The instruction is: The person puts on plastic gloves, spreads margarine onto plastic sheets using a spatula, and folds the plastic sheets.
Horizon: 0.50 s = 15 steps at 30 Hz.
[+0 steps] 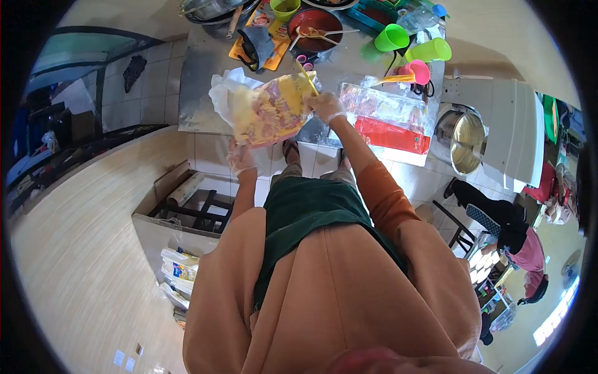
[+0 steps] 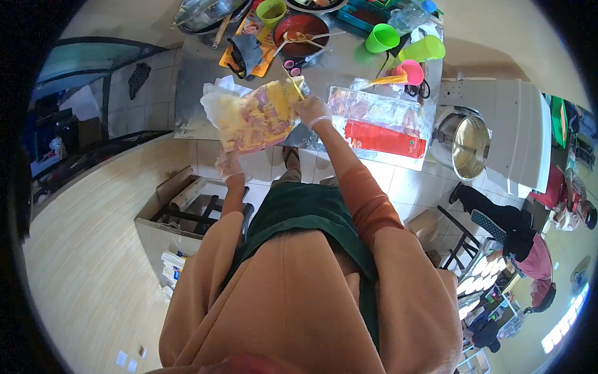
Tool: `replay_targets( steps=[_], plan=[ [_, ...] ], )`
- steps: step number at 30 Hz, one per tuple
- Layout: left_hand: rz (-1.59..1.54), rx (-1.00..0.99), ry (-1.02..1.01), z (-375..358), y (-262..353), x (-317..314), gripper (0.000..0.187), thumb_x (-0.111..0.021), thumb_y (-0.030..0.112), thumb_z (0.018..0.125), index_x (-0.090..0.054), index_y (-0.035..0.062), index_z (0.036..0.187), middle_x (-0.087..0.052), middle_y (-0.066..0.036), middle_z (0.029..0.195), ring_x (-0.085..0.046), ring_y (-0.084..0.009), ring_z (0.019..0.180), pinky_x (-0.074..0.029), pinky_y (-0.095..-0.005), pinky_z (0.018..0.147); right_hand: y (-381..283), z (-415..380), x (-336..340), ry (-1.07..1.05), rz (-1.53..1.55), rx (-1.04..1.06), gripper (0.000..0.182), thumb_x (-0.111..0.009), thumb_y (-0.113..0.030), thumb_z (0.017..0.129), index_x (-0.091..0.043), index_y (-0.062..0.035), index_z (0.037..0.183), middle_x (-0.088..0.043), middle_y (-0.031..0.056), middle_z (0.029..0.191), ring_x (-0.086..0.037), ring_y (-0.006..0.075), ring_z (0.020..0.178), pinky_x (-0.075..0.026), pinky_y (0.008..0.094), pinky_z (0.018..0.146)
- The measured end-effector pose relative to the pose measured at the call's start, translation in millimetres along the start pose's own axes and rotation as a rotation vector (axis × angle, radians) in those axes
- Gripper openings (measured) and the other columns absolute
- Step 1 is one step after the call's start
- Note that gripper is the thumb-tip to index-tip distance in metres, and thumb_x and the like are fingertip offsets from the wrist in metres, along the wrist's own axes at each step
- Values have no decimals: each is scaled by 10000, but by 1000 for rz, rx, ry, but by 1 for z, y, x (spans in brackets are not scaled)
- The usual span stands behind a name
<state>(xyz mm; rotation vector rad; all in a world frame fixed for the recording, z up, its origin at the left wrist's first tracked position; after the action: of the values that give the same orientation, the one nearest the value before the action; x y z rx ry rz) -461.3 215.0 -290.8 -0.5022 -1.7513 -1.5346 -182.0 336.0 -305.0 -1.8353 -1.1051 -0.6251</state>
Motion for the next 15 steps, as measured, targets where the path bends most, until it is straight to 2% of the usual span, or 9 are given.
replay_targets(
  steps=[1,2,4,6,8,10,11,14,15],
  plan=[
    [274,-179,9,-2,-20,-6,354,-588,129,820,-576,45,1164,-620,-164,1101,-588,-322,1033,-459,-408,882,4,4,-5,-48,-162,88,528,-508,-536,839,-679,-63,1003,-660,226,985,-632,370,968,-498,442,828],
    [548,-360,19,-3,-30,-9,374,-577,104,807,-568,57,1178,-614,-172,1105,-588,-333,1030,-457,-406,880,-2,-5,4,-8,-76,-27,530,-506,-534,842,-679,-57,999,-661,224,984,-633,372,965,-500,441,827],
    [426,-47,-174,3,-26,-6,405,-559,114,805,-557,62,1207,-599,-189,1135,-570,-335,1071,-448,-397,900,-34,-36,37,72,97,-257,535,-503,-529,847,-679,-45,990,-664,221,983,-636,374,959,-505,439,823],
    [390,82,-265,4,-24,-4,433,-558,143,803,-548,64,1229,-583,-200,1169,-551,-338,1107,-438,-390,923,-49,-45,51,112,84,-247,500,-499,-493,854,-682,-44,976,-667,216,977,-643,373,943,-512,438,809],
    [441,28,-254,-1,-21,0,464,-572,191,800,-541,61,1245,-568,-204,1206,-534,-341,1137,-426,-385,947,-52,-46,50,133,56,-244,467,-504,-465,853,-683,-46,957,-671,211,966,-650,371,922,-518,435,792],
    [131,79,-81,1,-20,-2,344,-504,196,887,-576,34,1181,-580,-193,1181,-517,-346,1125,-399,-400,969,-45,-39,40,136,13,-252,437,-517,-445,844,-683,-50,934,-675,204,950,-658,366,898,-522,431,774],
    [-29,105,-1,1,-18,-5,309,-471,199,930,-593,20,1149,-586,-187,1169,-509,-348,1119,-386,-408,979,-30,-30,21,217,-15,-135,401,-525,-408,844,-676,-40,886,-673,212,891,-658,378,847,-523,442,734],
    [440,-101,-25,-6,30,26,308,-460,210,944,-598,15,1138,-592,-170,1148,-508,-306,1129,-388,-362,987,-30,-67,51,332,188,-139,357,-538,-370,839,-665,-37,834,-660,220,836,-650,387,800,-520,451,710],
    [450,-77,-38,-9,45,33,327,-505,204,895,-590,36,1162,-595,-169,1153,-525,-322,1114,-394,-382,983,-25,-88,67,385,202,-18,323,-573,-348,834,-668,-39,837,-649,220,787,-637,392,745,-510,457,678]
  ],
)
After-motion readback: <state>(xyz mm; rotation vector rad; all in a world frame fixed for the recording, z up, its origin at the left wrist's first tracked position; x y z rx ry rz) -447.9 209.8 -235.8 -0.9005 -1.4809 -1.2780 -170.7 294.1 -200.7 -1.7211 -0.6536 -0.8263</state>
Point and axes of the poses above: each hand's wrist, its own z-axis towards the middle knuckle, its own x-axis out of the back of the hand, y = z × x, the point moved 1 cm from there along z, towards the middle knuckle
